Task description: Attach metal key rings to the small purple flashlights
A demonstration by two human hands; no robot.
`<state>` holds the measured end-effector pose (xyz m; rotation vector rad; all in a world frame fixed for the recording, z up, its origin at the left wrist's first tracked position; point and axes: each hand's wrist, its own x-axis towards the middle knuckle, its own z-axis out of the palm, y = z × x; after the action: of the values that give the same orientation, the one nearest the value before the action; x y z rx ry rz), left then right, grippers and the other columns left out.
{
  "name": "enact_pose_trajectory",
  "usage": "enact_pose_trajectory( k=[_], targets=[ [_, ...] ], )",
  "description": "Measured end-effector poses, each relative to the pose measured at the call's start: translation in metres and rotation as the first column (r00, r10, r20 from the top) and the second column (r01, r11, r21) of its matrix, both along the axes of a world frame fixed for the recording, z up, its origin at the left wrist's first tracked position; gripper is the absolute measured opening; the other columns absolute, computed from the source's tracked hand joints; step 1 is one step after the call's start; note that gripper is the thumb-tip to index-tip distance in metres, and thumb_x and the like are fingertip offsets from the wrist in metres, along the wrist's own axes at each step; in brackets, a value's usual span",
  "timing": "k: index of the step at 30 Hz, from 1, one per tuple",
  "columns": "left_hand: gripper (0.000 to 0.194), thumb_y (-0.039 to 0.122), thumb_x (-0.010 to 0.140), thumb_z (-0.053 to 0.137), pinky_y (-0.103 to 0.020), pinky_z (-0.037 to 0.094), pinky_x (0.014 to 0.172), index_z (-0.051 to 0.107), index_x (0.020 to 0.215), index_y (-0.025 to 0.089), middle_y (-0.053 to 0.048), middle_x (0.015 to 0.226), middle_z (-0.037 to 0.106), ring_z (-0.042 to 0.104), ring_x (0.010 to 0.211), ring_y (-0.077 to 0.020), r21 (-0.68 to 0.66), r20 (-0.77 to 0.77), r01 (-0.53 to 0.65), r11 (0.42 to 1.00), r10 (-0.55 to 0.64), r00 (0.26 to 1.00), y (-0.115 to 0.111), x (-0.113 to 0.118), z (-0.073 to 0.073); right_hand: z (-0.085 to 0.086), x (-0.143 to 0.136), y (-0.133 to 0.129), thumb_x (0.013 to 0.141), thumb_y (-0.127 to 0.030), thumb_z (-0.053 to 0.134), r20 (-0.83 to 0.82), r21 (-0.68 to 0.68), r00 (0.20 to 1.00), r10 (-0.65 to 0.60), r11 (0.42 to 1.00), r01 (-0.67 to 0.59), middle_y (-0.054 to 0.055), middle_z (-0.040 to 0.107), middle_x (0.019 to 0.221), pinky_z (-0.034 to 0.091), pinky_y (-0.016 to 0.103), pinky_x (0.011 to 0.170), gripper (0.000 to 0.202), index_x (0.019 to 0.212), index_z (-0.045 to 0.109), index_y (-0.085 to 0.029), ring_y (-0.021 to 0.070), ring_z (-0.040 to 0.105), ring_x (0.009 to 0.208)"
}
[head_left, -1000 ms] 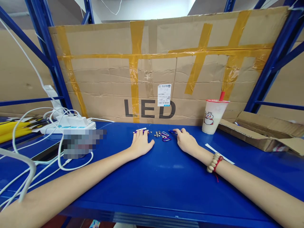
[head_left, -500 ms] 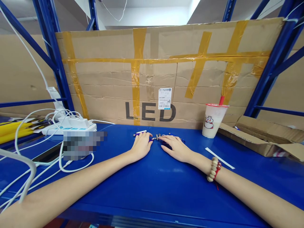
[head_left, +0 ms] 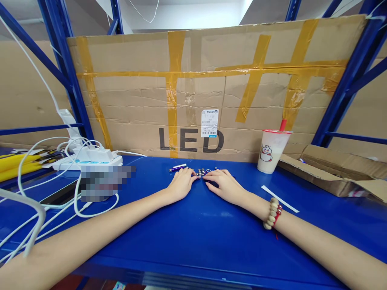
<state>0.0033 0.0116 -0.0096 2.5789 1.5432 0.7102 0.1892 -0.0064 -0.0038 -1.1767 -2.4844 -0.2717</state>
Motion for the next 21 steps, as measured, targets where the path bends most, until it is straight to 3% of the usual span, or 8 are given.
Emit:
enact_pose_trajectory(
  k=[2, 8, 16, 21],
  targets=[
    [0.029, 0.035, 0.091, 0.032, -0.035, 0.037, 0.086, 0.053, 0.097, 0.016, -0.006, 0.100, 0.055, 0.048, 0.097, -0.0208, -0.002, -0.012, 0.007, 1.000, -0.007, 1.000, -0.0002, -0.0001, -0.0002, 0.0012, -0.0009, -0.0015, 0.087, -0.025, 0.041, 0.006, 0.009, 1.000, 0.006, 1.000, -0.006, 0.005, 0.060, 0.106, 0.029, 0.037, 0.089, 0.028, 0.108, 0.059, -0.022, 0.0182, 0.051, 0.100],
    [0.035, 0.035, 0.092, 0.027, -0.037, 0.037, 0.082, 0.054, 0.084, 0.014, -0.009, 0.091, 0.056, 0.050, 0.091, -0.0232, 0.014, -0.056, -0.007, 1.000, 0.007, 0.998, 0.0008, 0.0000, -0.0009, 0.0031, -0.0026, -0.0045, 0.085, -0.032, 0.045, 0.000, 0.019, 0.987, -0.160, 0.987, 0.160, 0.007, 0.061, 0.101, 0.033, 0.034, 0.081, 0.028, 0.097, 0.065, -0.017, 0.0206, 0.052, 0.096],
    [0.046, 0.055, 0.086, 0.028, -0.035, 0.041, 0.073, 0.050, 0.086, 0.015, -0.008, 0.090, 0.058, 0.052, 0.085, -0.0233, 0.038, -0.007, -0.013, 0.999, 0.013, 1.000, -0.0068, 0.0026, 0.0049, 0.0017, -0.0023, -0.0047, 0.084, -0.030, 0.043, -0.008, 0.014, 0.984, -0.176, 0.984, 0.176, 0.008, 0.056, 0.111, 0.033, 0.036, 0.084, 0.034, 0.112, 0.057, -0.015, 0.0216, 0.047, 0.102],
    [0.044, 0.051, 0.088, 0.029, -0.034, 0.041, 0.078, 0.056, 0.087, 0.015, -0.008, 0.093, 0.059, 0.053, 0.091, -0.0230, 0.097, -0.053, 0.049, 0.994, -0.044, 0.998, -0.0085, 0.0027, 0.0054, 0.0005, 0.0000, -0.0027, 0.086, -0.031, 0.042, -0.016, -0.023, 0.994, -0.106, 0.994, 0.106, 0.007, 0.054, 0.113, 0.033, 0.037, 0.085, 0.031, 0.108, 0.059, -0.019, 0.0210, 0.045, 0.104]
  ],
)
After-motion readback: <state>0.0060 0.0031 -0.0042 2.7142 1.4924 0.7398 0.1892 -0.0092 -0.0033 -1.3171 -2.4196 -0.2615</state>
